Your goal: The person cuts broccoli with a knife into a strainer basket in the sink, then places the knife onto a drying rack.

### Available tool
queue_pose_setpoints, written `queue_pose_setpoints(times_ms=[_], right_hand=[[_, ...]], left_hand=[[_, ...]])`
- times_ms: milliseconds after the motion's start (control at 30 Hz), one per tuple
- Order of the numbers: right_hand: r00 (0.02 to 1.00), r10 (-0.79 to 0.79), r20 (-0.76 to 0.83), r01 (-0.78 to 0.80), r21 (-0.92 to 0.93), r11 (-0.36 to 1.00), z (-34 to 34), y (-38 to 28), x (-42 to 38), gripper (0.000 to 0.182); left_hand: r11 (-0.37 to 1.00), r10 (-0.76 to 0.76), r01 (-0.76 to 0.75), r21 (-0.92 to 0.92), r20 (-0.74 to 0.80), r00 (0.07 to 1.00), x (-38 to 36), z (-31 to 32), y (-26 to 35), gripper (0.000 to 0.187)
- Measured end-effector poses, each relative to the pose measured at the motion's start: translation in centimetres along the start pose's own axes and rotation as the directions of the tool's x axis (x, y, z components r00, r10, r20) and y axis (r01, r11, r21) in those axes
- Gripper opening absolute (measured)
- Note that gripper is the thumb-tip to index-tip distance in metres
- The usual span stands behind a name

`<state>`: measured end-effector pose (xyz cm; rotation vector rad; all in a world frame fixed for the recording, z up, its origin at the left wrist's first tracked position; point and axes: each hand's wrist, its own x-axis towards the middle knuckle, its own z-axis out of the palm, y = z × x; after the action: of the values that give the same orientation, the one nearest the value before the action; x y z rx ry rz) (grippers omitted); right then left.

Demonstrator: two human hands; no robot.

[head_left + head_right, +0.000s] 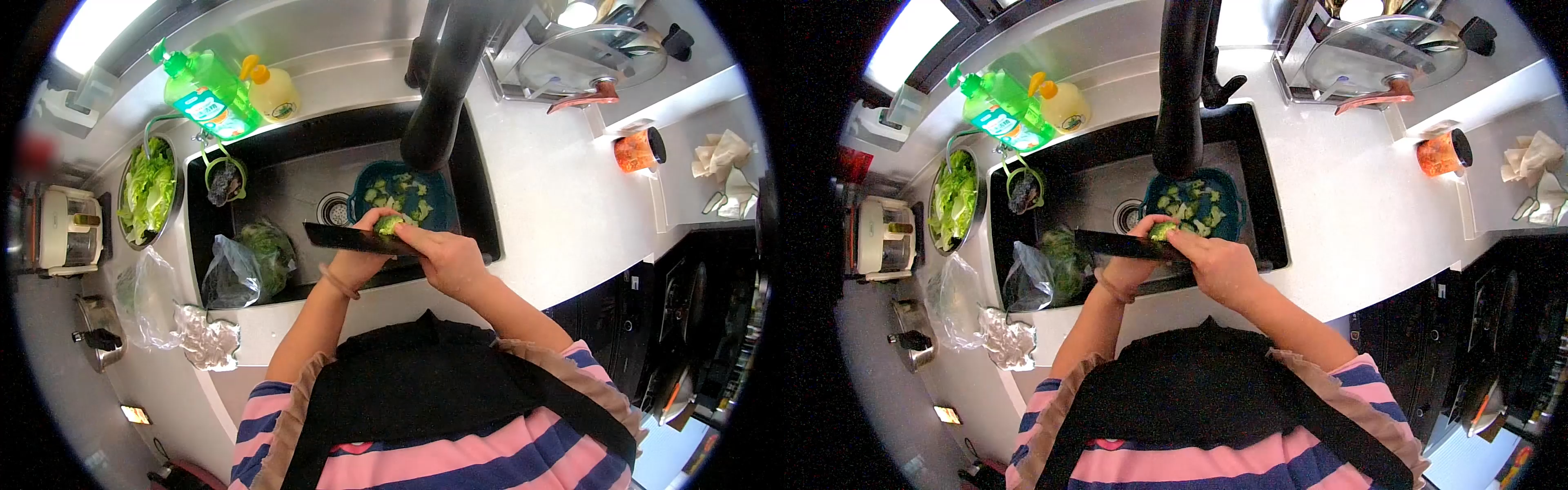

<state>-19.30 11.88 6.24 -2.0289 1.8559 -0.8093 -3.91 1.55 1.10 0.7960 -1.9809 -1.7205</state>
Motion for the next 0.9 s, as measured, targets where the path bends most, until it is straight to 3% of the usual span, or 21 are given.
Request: queue_pose_setpoints(times_ms=[67,100,133,167,200,267,300,333,400,433,500,533,600,900], right_hand=[[0.999,0.042,-0.023,-0.043,-0.064,0.997,0.0,0.3,-0.1,0.052],[0.999,0.040,-0.021,-0.041,-0.064,0.997,-0.4,0.6,0.1,0.052],[0.997,0.079,-0.019,-0.079,-0.027,0.996,-0.8,1.2,0.5,0.053],[0.992,0.123,-0.017,-0.122,0.009,0.992,-1.1,1.6,0.7,0.053],[0.991,0.130,-0.021,-0.130,0.009,0.992,-1.1,1.8,0.8,0.053],[0.993,0.114,-0.011,-0.113,0.067,0.991,-0.8,2.3,1.1,0.053],[0.982,0.175,0.071,-0.176,0.015,0.984,-0.6,2.3,1.1,0.052],[0.983,0.172,0.068,-0.173,0.015,0.985,-0.5,2.2,1.1,0.052],[0.981,0.189,0.050,-0.192,0.071,0.979,0.0,1.7,0.9,0.048],[0.981,0.187,0.050,-0.190,0.076,0.979,0.1,1.4,0.8,0.048],[0.985,0.167,0.043,-0.172,0.243,0.955,-0.2,0.2,0.6,0.042],[0.985,0.170,0.040,-0.174,0.243,0.954,-0.7,-0.6,0.5,0.042],[0.957,0.249,0.149,-0.285,0.329,0.900,-2.1,-2.6,0.6,0.036],[0.989,0.136,0.061,-0.148,0.350,0.925,-2.9,-3.9,0.2,0.042]], left_hand=[[0.968,0.146,-0.132,0.214,-0.051,0.988,-0.6,-0.1,-3.1,0.039],[0.984,-0.177,0.175,-0.040,-0.069,0.982,-0.7,-0.6,-1.3,0.039],[0.845,-0.475,0.455,-0.281,-0.003,0.880,-0.8,-1.2,0.5,0.038],[0.783,-0.467,0.402,-0.475,-0.022,0.884,-1.2,-1.3,0.1,0.036],[0.783,-0.467,0.406,-0.471,-0.015,0.884,-1.4,-1.4,-0.4,0.036],[0.343,-0.389,0.207,-0.916,0.062,0.919,-1.4,-1.5,-1.2,0.034],[0.264,-0.388,0.154,-0.952,0.042,0.921,-1.5,-1.5,-1.0,0.034],[0.267,-0.385,0.152,-0.952,0.040,0.922,-1.4,-1.6,-0.8,0.034],[0.119,-0.327,0.097,-0.988,0.054,0.944,-1.8,-1.8,0.1,0.036],[0.123,-0.329,0.095,-0.988,0.050,0.943,-2.0,-1.8,0.5,0.036],[0.305,-0.186,0.012,-0.952,-0.047,0.981,-2.3,-1.5,1.2,0.041],[0.307,-0.184,0.016,-0.952,-0.043,0.982,-2.4,-1.4,1.5,0.041],[0.412,-0.162,-0.059,-0.909,-0.137,0.977,-2.3,-1.1,1.9,0.048],[0.664,0.000,-0.159,-0.731,-0.213,0.977,-2.2,0.0,3.1,0.055]])
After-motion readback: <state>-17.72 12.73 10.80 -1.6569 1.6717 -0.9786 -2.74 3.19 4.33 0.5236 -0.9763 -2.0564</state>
